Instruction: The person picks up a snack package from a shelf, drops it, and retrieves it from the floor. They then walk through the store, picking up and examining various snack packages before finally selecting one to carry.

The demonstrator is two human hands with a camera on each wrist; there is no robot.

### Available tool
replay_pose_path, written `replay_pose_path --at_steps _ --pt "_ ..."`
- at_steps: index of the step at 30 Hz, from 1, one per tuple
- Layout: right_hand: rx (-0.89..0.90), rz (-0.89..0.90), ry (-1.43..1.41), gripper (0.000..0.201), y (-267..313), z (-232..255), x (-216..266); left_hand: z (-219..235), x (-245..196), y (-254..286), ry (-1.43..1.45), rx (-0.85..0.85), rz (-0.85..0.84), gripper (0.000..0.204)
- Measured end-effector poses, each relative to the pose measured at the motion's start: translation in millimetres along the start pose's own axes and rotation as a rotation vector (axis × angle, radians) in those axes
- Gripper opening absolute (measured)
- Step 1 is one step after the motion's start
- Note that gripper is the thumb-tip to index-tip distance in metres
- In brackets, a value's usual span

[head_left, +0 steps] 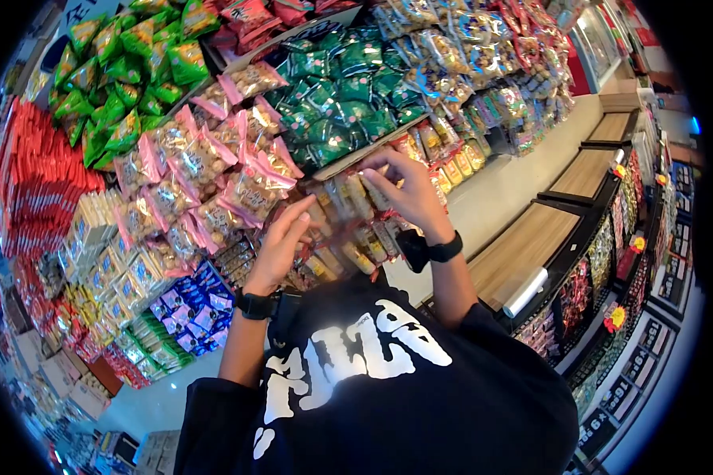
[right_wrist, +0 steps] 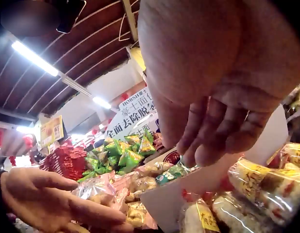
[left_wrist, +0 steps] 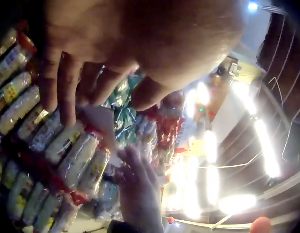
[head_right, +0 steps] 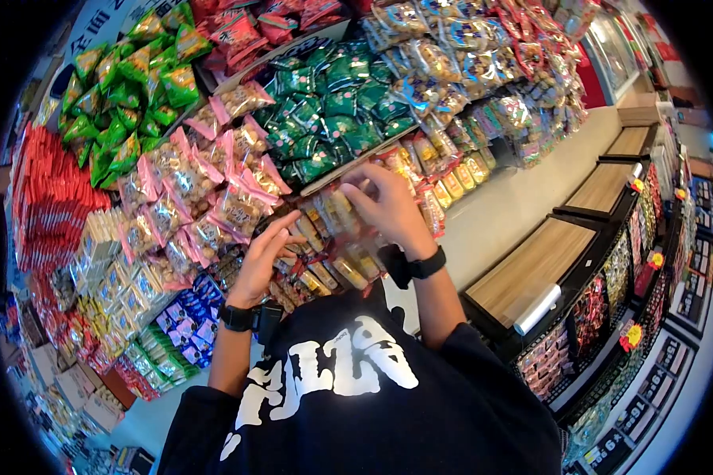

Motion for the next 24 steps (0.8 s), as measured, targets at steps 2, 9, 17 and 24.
replay_pose_path --at_steps 2,9,17,24 --pt "0.159 -0.126 0.004 0.016 16.3 -3.6 -5.2 7.4 -1.1 20.7 -0.058 0.032 0.037 0.04" --pt "0.726 -0.148 0.375 0.027 97.1 -68.6 -49.1 55.6 -3.3 86.7 -0.134 -0.039 0.061 0.038" --pt "0.865 -0.032 0.655 0.046 137.6 -129.5 -77.4 112.6 54.6 127.5 -0.679 -0.245 0.264 0.032" --pt "0.871 -0.039 0.554 0.044 135.2 -126.9 -71.4 99.5 81.8 137.0 -0.673 -0.127 0.313 0.031"
Point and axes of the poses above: each hand's wrist, its own y-axis away from the middle knuckle, its own z-axis out of the back of the hand, x = y × z, the point moved 8 cm from there along -y, towards the middle knuckle, and after that the axes turned 5 degrees about y, right-handed, at the moved point
